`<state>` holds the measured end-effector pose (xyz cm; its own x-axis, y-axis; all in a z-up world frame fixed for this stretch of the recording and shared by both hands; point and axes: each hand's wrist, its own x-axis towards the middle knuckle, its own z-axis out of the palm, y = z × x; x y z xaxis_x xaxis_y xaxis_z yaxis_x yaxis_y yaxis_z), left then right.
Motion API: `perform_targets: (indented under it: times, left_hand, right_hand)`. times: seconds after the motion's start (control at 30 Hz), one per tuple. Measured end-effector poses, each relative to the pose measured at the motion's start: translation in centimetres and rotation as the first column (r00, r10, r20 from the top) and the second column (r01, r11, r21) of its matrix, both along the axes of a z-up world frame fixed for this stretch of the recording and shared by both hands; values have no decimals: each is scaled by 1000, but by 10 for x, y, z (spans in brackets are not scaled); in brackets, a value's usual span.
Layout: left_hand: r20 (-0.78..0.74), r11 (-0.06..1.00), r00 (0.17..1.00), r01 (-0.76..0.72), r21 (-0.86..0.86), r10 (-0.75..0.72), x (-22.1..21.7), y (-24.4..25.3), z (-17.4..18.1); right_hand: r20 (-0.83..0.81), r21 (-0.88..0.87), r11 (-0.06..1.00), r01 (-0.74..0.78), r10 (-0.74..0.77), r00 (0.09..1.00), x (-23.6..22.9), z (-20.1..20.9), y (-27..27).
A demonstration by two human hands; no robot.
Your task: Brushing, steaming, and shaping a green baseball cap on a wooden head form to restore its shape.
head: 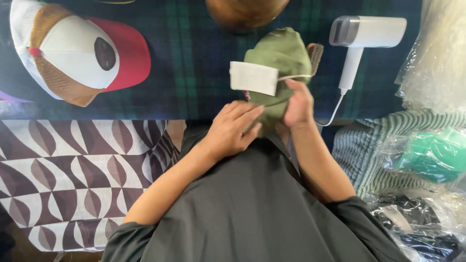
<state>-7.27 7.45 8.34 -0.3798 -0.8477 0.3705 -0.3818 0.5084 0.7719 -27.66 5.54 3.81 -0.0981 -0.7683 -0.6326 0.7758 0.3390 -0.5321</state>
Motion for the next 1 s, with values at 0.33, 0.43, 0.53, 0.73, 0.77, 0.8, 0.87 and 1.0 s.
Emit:
perform_targets:
  times: [0.33,0.43,0.53,0.73,0.77,0.8,0.87,1.0]
  left_hand:
    - [-553,463,689,341,818,469,39,-18,-41]
    - [-742,456,319,627,632,590,35,-29,-52]
    - [-731,485,242,610,626,638,50,-39,-50]
    - [-737,547,92,611,572,669,74,-43,-65]
    - [-748,573,82,590,569,658,76,-42,-73]
    - [-759,598,73,568,565,647,79,-42,-80]
    - [-751,598,110,535,597,651,74,-45,-62]
    - [-725,601,159,458,656,670,77,-45,-73]
  right_hand:
    - [251,-240,963,124,-61,966,-20,63,10]
    - [287,-277,953,123,-40,957,-10,67,-3]
    - [332,-317,940,126,-14,943,-10,68,-17]
    - [445,-378,917,126,61,893,-1,89,-35]
    - [407,-374,921,106,61,912,-14,71,-33]
    - [368,-369,925,86,61,928,-26,53,-31]
    - [384,-339,938,70,70,921,-18,66,-33]
    - [400,-264,963,60,52,915,-6,69,-29]
